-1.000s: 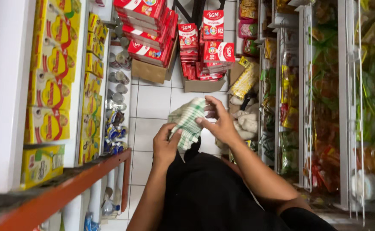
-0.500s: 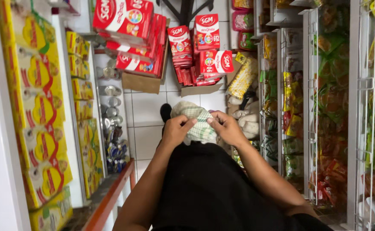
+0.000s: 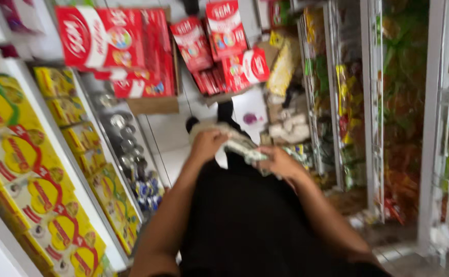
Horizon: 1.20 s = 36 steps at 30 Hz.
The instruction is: The person wipes down boxes of formula with a cloth, scans them with a handheld scanner, and places them onto a retail shelf.
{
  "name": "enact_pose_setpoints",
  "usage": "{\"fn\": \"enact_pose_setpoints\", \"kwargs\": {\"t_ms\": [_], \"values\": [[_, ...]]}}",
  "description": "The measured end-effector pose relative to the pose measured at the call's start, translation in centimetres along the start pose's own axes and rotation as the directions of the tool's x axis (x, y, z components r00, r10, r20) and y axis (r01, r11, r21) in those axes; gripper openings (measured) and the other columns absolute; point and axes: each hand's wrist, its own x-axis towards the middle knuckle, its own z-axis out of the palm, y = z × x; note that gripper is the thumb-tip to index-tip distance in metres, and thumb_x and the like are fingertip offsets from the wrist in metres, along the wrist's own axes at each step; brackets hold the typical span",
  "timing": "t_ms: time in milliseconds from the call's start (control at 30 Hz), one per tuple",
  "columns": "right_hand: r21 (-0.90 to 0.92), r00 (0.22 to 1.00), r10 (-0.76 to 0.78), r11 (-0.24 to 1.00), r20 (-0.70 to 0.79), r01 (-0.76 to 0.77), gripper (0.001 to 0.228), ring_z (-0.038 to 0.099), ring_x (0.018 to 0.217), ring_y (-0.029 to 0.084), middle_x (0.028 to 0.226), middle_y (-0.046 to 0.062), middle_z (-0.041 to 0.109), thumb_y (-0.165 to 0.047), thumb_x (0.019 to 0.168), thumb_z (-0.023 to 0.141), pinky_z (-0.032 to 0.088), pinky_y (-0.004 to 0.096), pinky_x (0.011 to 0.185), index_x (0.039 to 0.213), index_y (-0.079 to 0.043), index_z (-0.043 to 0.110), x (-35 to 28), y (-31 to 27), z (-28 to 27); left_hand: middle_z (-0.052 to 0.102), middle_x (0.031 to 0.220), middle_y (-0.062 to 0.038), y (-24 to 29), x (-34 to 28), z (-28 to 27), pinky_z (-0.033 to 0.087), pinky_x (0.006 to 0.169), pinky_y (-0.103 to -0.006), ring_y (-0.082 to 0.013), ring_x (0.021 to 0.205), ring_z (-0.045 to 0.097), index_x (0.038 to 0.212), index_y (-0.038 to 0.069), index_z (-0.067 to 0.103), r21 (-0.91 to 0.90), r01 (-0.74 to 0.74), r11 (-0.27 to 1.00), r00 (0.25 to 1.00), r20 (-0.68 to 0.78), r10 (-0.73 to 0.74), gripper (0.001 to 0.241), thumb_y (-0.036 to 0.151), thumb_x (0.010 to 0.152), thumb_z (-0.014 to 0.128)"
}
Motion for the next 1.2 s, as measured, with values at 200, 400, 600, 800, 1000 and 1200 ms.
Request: {"fn": "enact_pose_setpoints", "kwargs": {"t_ms": [200,400,600,800,1000,1200], "values": [[-0.229,0.988,0.098,0.971,0.118,-0.069,0.032,0.055,0.063,0.013,0.062,0.0,0.06,-0.036,0.095,0.075,0.05,0.036,0.058,0.092,-0.005,0.078,2.6,0.9,-3.0,0.074,0.084,-0.015,-2.8,5.9,2.5,0.055,0.073,-0.0389,-0.0287,0.079,0.073,0.092,0.006,0.074,-0.063,0.205,0.977,0.972,-0.102,-0.21,0.041,0.046,0.086,0.074],[-0.204,0.971,-0.116,0.966,0.209,0.16,0.033,0.066,0.072,0.017,0.081,0.006,0.068,-0.038,0.095,0.07,0.053,0.036,0.064,0.095,-0.005,0.076,5.6,4.5,-4.6,0.074,0.096,-0.016,-10.6,17.1,5.3,0.054,0.082,-0.0372,-0.0268,0.09,0.071,0.106,0.002,0.07,-0.162,0.37,0.915,0.89,-0.221,-0.399,0.053,0.052,0.09,0.075],[-0.196,0.987,0.066,0.98,0.143,-0.037,0.063,0.069,0.094,0.019,0.107,0.014,0.072,-0.043,0.09,0.078,0.056,0.034,0.079,0.13,0.003,0.06,6.1,5.2,-4.7,0.074,0.093,-0.016,-13.5,28.1,5.6,0.055,0.081,-0.0405,-0.0291,0.088,0.071,0.111,0.001,0.068,-0.181,0.469,0.864,0.813,-0.294,-0.503,0.062,0.053,0.079,0.077],[-0.216,0.963,0.221,0.958,0.154,-0.186,0.064,0.068,0.102,0.021,0.112,0.015,0.071,-0.042,0.092,0.076,0.054,0.035,0.084,0.134,0.001,0.056,6.1,8.6,-5.5,0.062,0.122,-0.029,-15.8,35.3,7.3,0.05,0.094,-0.0501,-0.0417,0.112,0.061,0.127,-0.009,0.055,-0.016,0.485,0.875,0.772,-0.462,-0.436,0.093,0.058,0.071,0.089],[0.005,0.974,0.029,1.0,0.226,-0.03,0.032,0.07,0.098,0.021,0.097,0.013,0.072,-0.027,0.104,0.073,0.054,0.033,0.09,0.087,0.001,0.072,5.9,12.0,-6.0,0.069,0.117,-0.024,-16.3,37.0,8.9,0.052,0.093,-0.046,-0.0369,0.107,0.067,0.121,-0.006,0.058,-0.149,0.533,0.833,0.739,-0.397,-0.544,0.08,0.047,0.071,0.091],[0.1,0.957,0.132,0.982,0.258,-0.162,0.025,0.066,0.087,0.016,0.096,0.01,0.067,-0.025,0.097,0.07,0.053,0.033,0.077,0.101,0.0,0.074,6.2,8.6,-6.6,0.078,0.099,-0.013,-17.7,35.3,8.4,0.056,0.08,-0.0394,-0.0268,0.088,0.075,0.109,0.003,0.072,-0.243,0.397,0.885,0.761,-0.453,-0.465,0.038,0.028,0.083,0.084]]}}
